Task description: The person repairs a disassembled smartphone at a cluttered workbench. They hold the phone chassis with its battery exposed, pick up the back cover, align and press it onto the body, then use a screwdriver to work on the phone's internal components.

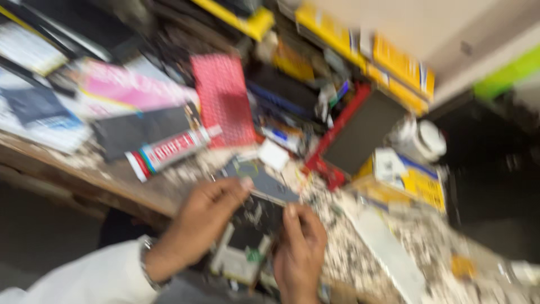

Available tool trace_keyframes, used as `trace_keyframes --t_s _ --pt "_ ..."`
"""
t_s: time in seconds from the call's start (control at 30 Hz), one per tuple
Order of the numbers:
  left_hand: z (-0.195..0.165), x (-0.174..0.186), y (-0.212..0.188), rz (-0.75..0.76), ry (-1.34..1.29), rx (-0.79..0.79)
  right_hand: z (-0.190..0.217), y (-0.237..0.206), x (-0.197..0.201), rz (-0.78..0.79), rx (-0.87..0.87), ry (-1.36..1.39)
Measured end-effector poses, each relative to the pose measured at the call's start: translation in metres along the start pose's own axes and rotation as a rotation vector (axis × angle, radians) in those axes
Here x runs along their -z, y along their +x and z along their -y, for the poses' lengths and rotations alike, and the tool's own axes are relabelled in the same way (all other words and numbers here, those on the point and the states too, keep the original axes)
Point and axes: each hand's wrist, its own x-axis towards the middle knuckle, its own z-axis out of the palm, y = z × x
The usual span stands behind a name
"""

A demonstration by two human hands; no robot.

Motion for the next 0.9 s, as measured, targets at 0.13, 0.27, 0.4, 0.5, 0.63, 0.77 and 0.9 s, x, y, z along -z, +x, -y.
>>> trace_keyframes --t_s 0.13,0.27,0.4,0.5,0.63,0.77,0.9 --pt "-0.015 -0.014 -0.004 -0.004 -0.164 0.058 0.007 -0.013 -0.019 0.023 0.045 -0.05" --pt "-0.027 -0.02 -0.009 -0.088 -0.036 0.002 0.02 -0.016 -0.04 0.065 0.017 -0.003" --pt "-0.026 -0.021 -0.011 -0.1 -0.038 0.011 0.029 -0.015 -0.045 0.043 -0.1 0.064" --pt "-0.022 -0.021 -0.011 -0.119 0.024 -0.041 0.028 -0.015 -0.047 0.09 0.022 0.02" --pt "-0.022 -0.02 -0.011 -0.094 -0.087 0.018 0.025 -0.015 -0.046 0.091 0.015 0.033" --pt "-0.025 -0.014 -0.006 -0.037 -0.121 0.036 0.02 -0.009 -0.044 0.091 -0.026 0.119" --pt "-0.021 -0.005 -0.007 0.109 -0.38 0.124 0.022 0.003 -0.037 0.004 -0.093 0.171"
